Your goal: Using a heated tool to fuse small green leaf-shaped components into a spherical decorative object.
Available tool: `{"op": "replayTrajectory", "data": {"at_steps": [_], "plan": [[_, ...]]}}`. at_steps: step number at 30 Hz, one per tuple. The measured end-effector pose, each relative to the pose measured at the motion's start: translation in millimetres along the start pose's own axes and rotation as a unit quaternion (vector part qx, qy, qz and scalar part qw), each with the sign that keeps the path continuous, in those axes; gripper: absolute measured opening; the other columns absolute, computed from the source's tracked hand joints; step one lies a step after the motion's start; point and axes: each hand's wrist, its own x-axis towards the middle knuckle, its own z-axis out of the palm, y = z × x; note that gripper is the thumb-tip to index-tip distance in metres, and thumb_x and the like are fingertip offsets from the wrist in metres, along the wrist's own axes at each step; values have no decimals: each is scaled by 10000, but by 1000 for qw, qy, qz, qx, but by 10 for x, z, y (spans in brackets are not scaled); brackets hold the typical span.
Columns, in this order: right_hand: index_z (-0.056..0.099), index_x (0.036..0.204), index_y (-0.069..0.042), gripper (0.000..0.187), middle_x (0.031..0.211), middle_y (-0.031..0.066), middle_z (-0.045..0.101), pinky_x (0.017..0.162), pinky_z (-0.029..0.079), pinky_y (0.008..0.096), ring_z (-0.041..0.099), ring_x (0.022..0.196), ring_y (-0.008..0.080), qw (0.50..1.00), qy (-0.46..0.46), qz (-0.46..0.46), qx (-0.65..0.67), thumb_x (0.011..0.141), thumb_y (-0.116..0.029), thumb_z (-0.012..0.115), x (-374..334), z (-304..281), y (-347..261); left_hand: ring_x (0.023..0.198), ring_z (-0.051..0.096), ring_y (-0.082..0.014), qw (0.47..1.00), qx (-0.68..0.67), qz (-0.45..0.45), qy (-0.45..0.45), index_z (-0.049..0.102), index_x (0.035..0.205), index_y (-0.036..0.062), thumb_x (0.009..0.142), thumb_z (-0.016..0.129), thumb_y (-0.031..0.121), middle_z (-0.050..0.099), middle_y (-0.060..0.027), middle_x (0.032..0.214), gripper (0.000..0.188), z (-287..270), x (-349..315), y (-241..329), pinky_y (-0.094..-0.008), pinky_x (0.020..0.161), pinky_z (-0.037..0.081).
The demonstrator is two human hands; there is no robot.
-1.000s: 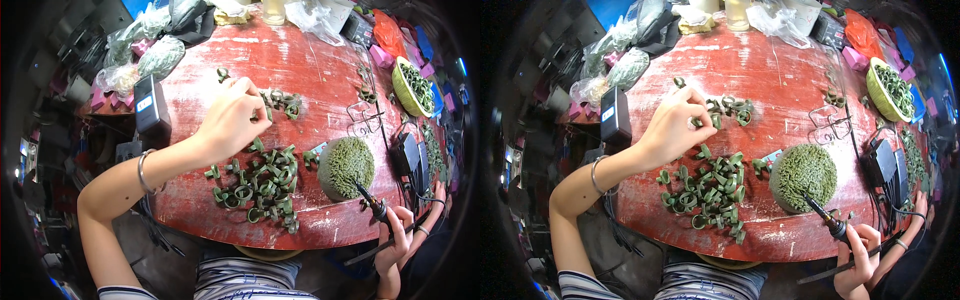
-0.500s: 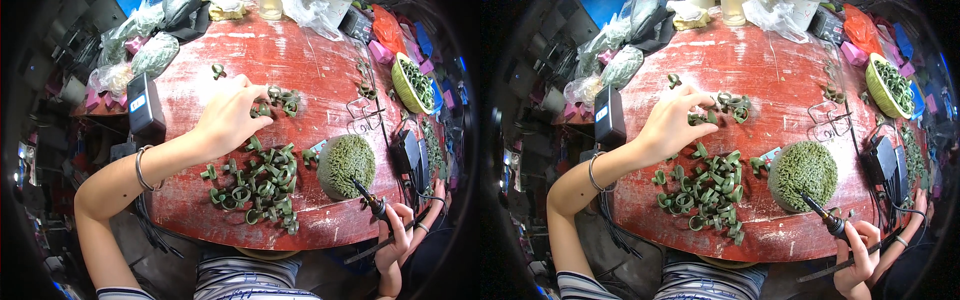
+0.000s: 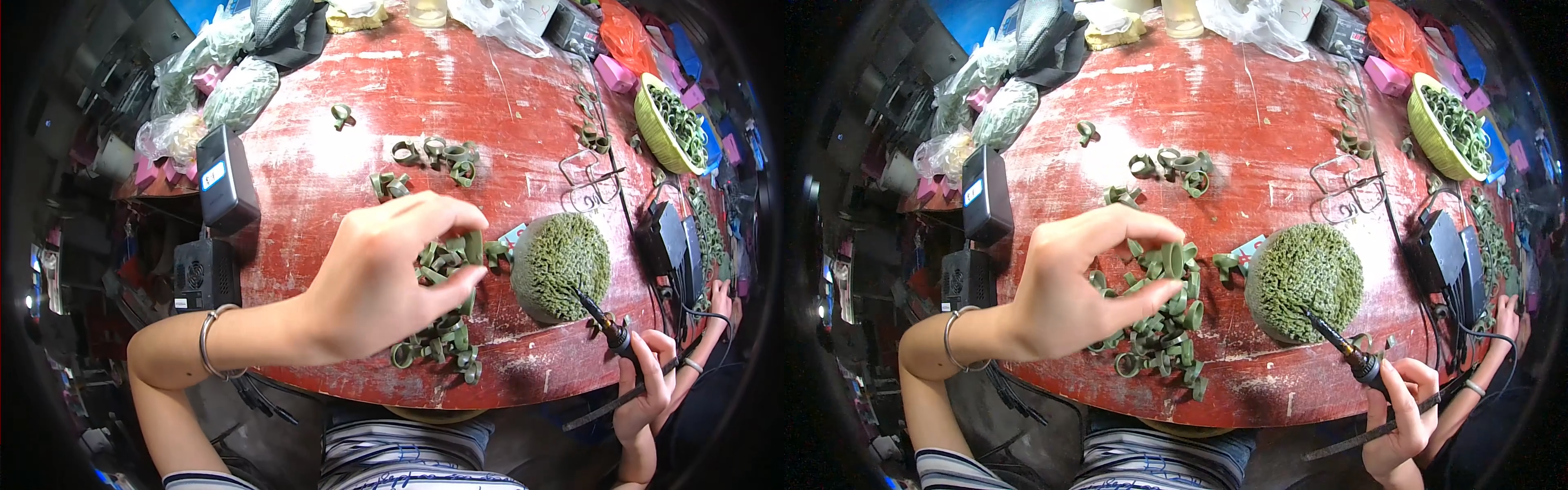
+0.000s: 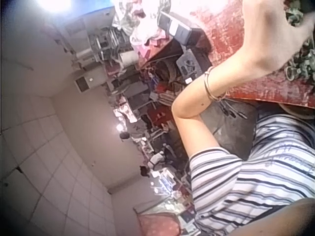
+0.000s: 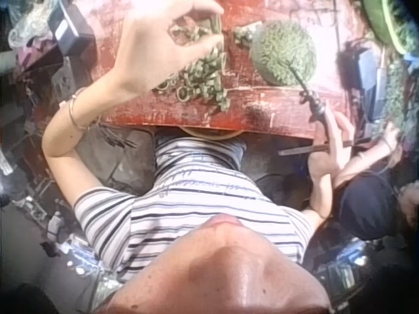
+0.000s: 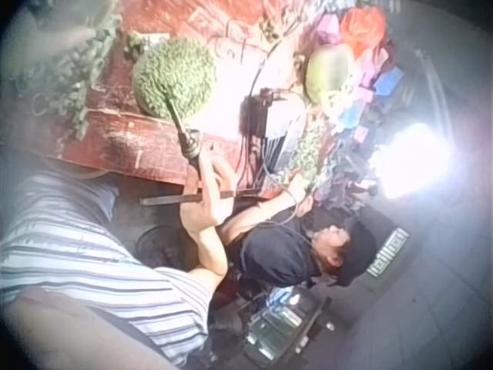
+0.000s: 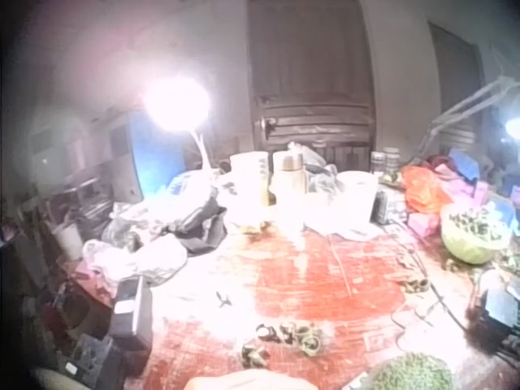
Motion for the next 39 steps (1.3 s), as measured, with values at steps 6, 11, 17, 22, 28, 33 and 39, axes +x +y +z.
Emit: {"op": "replayTrajectory", "data": {"at_steps": [6,11,17,22,28,33,39], "plan": [[635,1027,68,234,938,162,542,588,436,258,546,758,203,1000,-2,0,-1,828,-53,654,-27,2,13,797,627,-183,998,7,-24,-50,663,962,35,674,769,62,653,-83,882,308,-25,-133,82,-286,710,498],[635,1023,70,235,940,163,544,596,442,255,550,760,199,1000,3,5,-4,825,-55,658,-42,-5,11,872,604,-221,993,7,-40,-110,677,942,50,665,793,107,623,-78,947,306,-83,-167,48,-318,767,489],[634,1023,72,233,941,165,544,600,447,257,550,752,201,1000,1,2,10,826,-49,657,-32,18,6,843,576,-236,983,171,-68,-4,660,922,57,714,700,32,581,-82,862,213,-140,16,-385,-334,759,466],[633,1023,75,236,935,167,545,600,446,260,552,754,210,1000,7,2,11,829,-57,655,-59,35,21,876,556,-249,967,254,-15,-10,660,890,57,707,683,17,566,-69,855,188,-109,10,-547,-336,776,457],[634,1024,75,243,933,164,547,594,443,258,558,760,215,1000,-1,9,-5,834,-76,652,-46,-11,2,873,587,-164,995,45,-84,-20,675,799,33,712,732,-6,608,-70,953,111,-99,31,-165,-287,741,465],[637,1024,68,239,932,160,548,591,441,256,559,762,210,1000,2,10,-3,833,-75,651,-41,30,6,849,579,-94,963,-216,-146,-63,650,866,-32,782,681,-44,595,-164,1117,90,-106,-80,40,-216,707,476],[637,1022,66,230,932,159,548,593,443,256,559,763,205,1000,-1,12,-2,827,-55,652,-30,16,-24,821,580,-84,899,-369,-232,-42,650,882,-27,774,696,-35,609,-164,1097,118,-95,-168,134,-222,680,479]]}}
